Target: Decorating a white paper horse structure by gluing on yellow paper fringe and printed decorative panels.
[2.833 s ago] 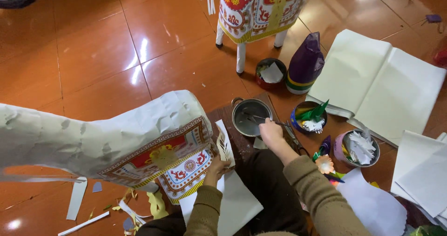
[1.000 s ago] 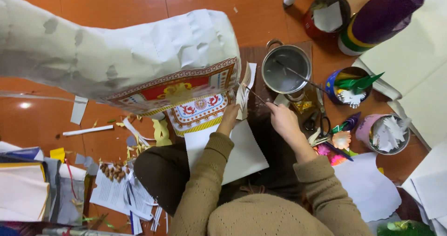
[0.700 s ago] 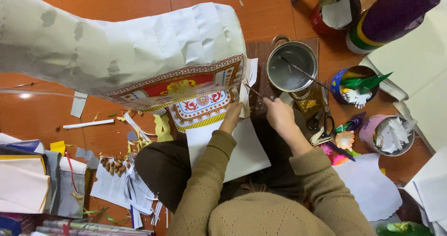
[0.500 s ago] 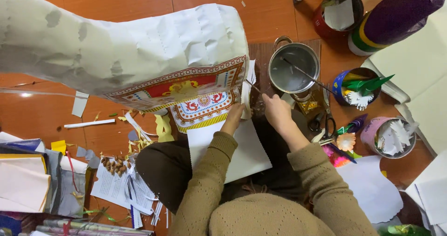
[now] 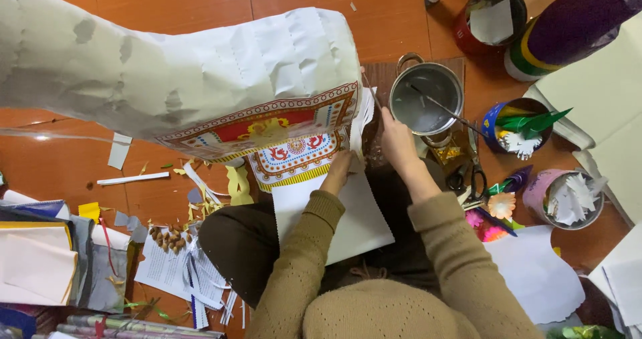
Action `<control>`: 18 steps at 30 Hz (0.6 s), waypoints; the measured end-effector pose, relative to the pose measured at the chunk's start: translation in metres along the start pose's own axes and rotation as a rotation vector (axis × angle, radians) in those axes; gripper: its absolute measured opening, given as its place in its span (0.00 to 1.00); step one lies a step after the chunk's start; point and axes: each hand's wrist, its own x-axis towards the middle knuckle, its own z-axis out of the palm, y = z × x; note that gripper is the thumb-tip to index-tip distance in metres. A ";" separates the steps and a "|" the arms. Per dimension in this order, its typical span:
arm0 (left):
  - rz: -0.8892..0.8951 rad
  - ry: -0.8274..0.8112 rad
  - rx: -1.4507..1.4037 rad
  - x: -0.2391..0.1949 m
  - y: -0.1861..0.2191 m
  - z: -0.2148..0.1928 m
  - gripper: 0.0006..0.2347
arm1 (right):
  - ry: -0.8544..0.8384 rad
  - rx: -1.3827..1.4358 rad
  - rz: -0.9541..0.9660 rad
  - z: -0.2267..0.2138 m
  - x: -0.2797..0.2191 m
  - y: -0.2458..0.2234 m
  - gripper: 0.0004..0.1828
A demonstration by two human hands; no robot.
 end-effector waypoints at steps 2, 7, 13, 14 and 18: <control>-0.020 -0.007 -0.172 -0.053 0.053 -0.005 0.16 | -0.094 0.103 0.023 -0.035 -0.027 -0.015 0.29; -0.186 -0.072 -0.365 -0.030 0.038 0.008 0.20 | -0.245 0.210 0.048 -0.031 -0.073 -0.015 0.24; 0.041 -0.011 0.032 -0.015 0.021 0.003 0.20 | -0.521 0.083 0.151 -0.004 -0.071 -0.009 0.30; 0.057 -0.012 -0.001 -0.014 0.022 0.006 0.19 | -0.546 0.073 0.172 -0.003 -0.068 -0.010 0.30; 0.044 0.021 0.038 -0.027 0.037 -0.003 0.18 | -0.530 0.074 0.163 0.021 -0.056 -0.004 0.30</control>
